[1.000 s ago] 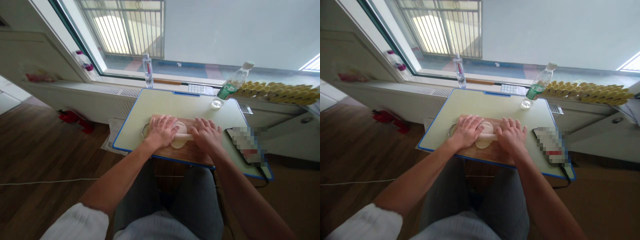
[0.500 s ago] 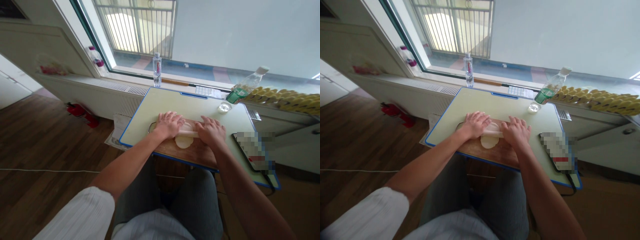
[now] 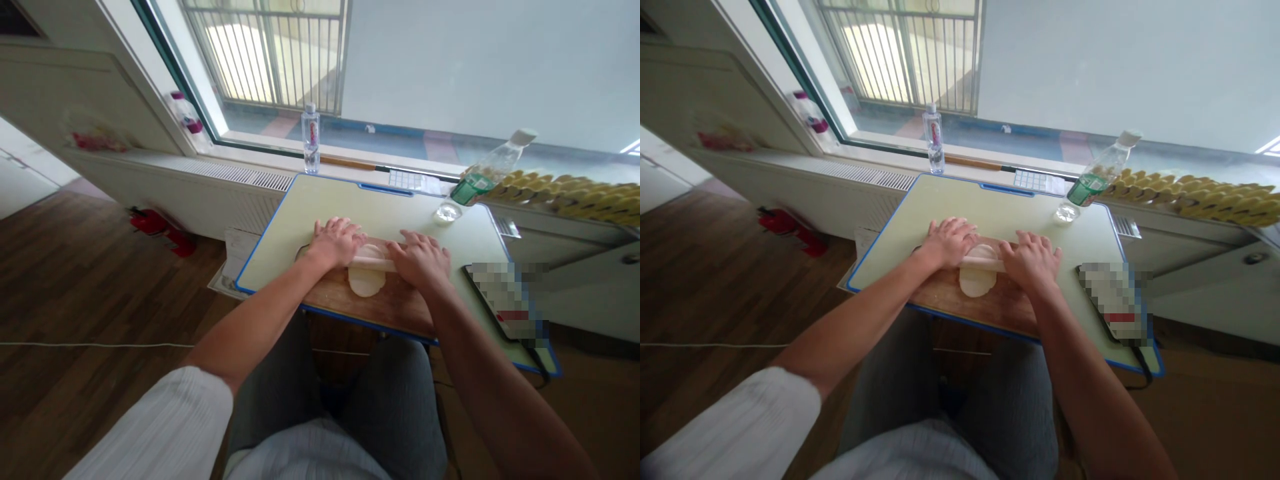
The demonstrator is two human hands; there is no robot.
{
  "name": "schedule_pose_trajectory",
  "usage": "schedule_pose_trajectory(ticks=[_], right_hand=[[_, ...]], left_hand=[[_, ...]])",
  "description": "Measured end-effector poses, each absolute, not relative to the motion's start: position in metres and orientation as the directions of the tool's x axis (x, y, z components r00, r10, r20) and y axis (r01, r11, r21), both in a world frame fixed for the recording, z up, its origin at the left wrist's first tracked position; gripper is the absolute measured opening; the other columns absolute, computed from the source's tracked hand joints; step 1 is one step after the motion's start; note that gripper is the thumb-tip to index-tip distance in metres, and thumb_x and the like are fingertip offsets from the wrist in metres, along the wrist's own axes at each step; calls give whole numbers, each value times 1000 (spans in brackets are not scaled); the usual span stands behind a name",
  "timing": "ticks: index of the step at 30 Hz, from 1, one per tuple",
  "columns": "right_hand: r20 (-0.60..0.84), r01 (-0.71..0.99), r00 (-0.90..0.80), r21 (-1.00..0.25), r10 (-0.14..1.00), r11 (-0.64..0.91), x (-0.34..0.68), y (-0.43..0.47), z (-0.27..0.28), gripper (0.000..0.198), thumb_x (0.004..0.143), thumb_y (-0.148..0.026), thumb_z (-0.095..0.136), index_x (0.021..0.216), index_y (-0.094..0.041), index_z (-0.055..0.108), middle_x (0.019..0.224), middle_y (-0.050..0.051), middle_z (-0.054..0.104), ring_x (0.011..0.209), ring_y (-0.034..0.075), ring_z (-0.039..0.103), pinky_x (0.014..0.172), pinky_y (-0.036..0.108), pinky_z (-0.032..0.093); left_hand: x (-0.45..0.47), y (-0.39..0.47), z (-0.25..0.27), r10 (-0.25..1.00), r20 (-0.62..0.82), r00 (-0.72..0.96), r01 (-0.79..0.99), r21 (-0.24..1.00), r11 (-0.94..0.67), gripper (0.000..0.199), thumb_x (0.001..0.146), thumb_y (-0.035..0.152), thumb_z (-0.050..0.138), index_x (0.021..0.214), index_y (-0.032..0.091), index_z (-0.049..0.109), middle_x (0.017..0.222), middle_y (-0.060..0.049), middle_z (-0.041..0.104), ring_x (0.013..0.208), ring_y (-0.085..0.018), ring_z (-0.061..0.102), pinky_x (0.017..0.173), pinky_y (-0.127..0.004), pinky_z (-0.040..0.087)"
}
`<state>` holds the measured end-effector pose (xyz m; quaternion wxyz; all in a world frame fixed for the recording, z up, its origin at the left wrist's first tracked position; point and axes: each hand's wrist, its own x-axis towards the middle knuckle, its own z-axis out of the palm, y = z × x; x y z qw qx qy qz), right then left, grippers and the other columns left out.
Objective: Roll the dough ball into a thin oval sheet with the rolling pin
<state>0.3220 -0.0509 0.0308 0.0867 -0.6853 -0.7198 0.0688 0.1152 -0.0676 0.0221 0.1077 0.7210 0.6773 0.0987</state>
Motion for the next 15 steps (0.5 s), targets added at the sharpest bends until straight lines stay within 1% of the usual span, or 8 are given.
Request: schedule_pose_trajectory(ticks=[3, 6, 8, 11, 15], right_hand=[[32, 974, -37, -221, 999, 43, 320, -48, 32, 68, 103, -60, 41, 155, -22, 62, 162, 15, 59, 149, 38, 49, 125, 64, 33], [59, 975, -74, -205, 996, 84, 325, -66, 30, 66, 104, -60, 39, 155, -24, 62, 162, 11, 60, 149, 36, 48, 126, 64, 30], [105, 975, -120, -173, 987, 137, 329, -83, 28, 64, 106, -58, 36, 154, -24, 62, 161, 10, 61, 149, 35, 46, 125, 62, 30], [165, 973, -169, -129, 972, 191, 336, -104, 26, 61, 109, -54, 33, 152, -24, 63, 162, 10, 60, 149, 35, 45, 123, 58, 32], [174, 972, -174, -130, 969, 197, 336, -111, 27, 58, 110, -51, 31, 148, -25, 66, 161, 9, 60, 147, 34, 46, 121, 55, 34]], left_hand=[[115, -63, 23, 998, 26, 56, 957, 283, -61, 58, 113, 59, 32, 154, 32, 62, 171, -9, 51, 159, -32, 42, 132, -72, 22], [120, -89, 20, 991, 113, 68, 953, 287, -98, 58, 114, 58, 29, 151, 31, 65, 168, -8, 55, 156, -31, 46, 134, -69, 23], [125, -116, 19, 982, 162, 95, 952, 275, -137, 60, 114, 57, 28, 155, 29, 62, 166, -9, 57, 156, -30, 46, 136, -65, 22], [133, -152, 22, 979, 176, 103, 960, 240, -144, 60, 114, 56, 30, 158, 27, 60, 169, -11, 54, 159, -32, 42, 137, -65, 18], [140, -170, 26, 981, 170, 91, 968, 217, -127, 60, 113, 56, 32, 161, 29, 56, 173, -10, 49, 164, -35, 35, 137, -69, 14]])
